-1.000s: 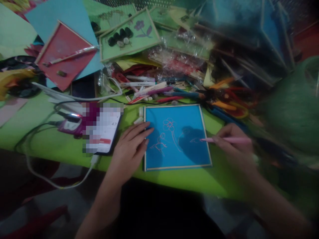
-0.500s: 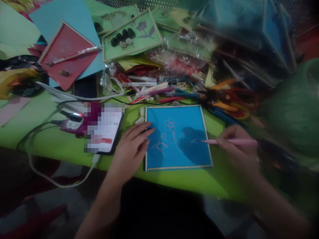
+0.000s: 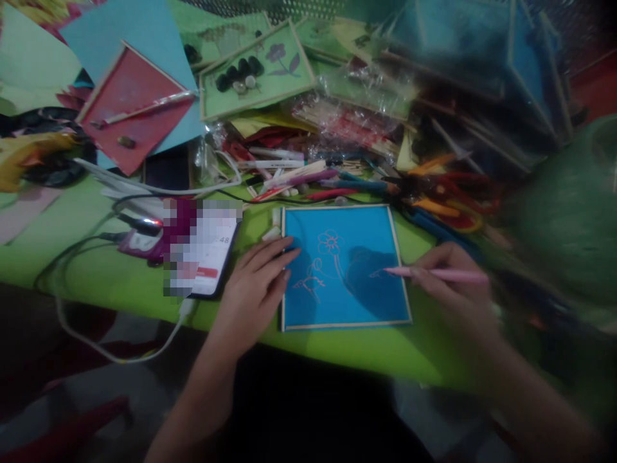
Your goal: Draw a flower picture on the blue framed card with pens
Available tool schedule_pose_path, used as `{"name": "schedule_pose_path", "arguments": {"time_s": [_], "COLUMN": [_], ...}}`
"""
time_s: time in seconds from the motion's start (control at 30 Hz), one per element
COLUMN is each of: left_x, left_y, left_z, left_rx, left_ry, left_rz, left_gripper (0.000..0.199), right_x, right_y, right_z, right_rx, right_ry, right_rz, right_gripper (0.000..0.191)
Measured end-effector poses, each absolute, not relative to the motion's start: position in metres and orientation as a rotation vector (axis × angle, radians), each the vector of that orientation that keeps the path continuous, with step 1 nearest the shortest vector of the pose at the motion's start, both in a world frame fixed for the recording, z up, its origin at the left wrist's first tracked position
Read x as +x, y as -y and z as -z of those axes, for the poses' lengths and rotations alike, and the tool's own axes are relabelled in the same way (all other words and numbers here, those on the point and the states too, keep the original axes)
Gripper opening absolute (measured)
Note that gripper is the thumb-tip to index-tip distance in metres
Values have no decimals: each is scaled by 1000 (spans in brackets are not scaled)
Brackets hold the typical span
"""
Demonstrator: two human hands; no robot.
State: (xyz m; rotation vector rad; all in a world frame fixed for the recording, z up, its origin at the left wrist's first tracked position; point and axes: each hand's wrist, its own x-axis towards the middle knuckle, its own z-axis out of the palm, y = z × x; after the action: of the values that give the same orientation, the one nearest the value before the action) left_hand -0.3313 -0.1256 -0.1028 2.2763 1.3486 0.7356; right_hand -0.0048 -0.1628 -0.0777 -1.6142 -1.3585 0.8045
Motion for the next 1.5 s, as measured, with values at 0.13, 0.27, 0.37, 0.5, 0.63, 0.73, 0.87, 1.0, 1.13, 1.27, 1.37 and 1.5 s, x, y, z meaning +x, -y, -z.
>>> {"name": "schedule_pose_path", "arguments": {"time_s": [0.13, 0.27, 0.37, 0.5, 0.63, 0.73, 0.87, 1.0, 1.13, 1.27, 1.37, 1.5], "left_x": [-331, -331, -331, -331, -331, -331, -331, -331, -331, -330, -330, -331], "left_y": [126, 126, 126, 126, 126, 126, 126, 126, 126, 126, 126, 126], "left_z": [103, 101, 101, 101, 101, 101, 101, 101, 99, 99, 100, 100], "left_rx": [2289, 2274, 2260, 2257, 2256, 2248, 2254, 2258, 2243, 2236, 2236, 2234], "left_ry": [-1340, -1361, -1365, -1360, -1361, -1367, -1367, -1363, -1365, -1370, -1373, -1372], "left_rz": [-746, -733, -721, -724, -717, -708, -715, -718, -706, -713, -711, -709], "left_gripper": [35, 35, 36, 36, 36, 36, 36, 36, 36, 37, 36, 36], "right_x": [-7, -8, -8, -8, -9, -10, -12, -13, -11, -9, -10, -10], "right_y": [160, 158, 158, 157, 158, 157, 156, 155, 155, 154, 153, 153], "right_z": [76, 75, 75, 74, 75, 75, 74, 73, 76, 77, 75, 74], "right_rx": [-1611, -1642, -1645, -1647, -1610, -1607, -1616, -1652, -1703, -1718, -1737, -1735], "right_ry": [1408, 1441, 1458, 1456, 1464, 1458, 1459, 1459, 1456, 1459, 1434, 1420], "right_rz": [-772, -758, -763, -781, -803, -818, -821, -794, -732, -662, -657, -640], "right_gripper": [20, 20, 20, 20, 19, 19, 21, 24, 25, 22, 21, 21]}}
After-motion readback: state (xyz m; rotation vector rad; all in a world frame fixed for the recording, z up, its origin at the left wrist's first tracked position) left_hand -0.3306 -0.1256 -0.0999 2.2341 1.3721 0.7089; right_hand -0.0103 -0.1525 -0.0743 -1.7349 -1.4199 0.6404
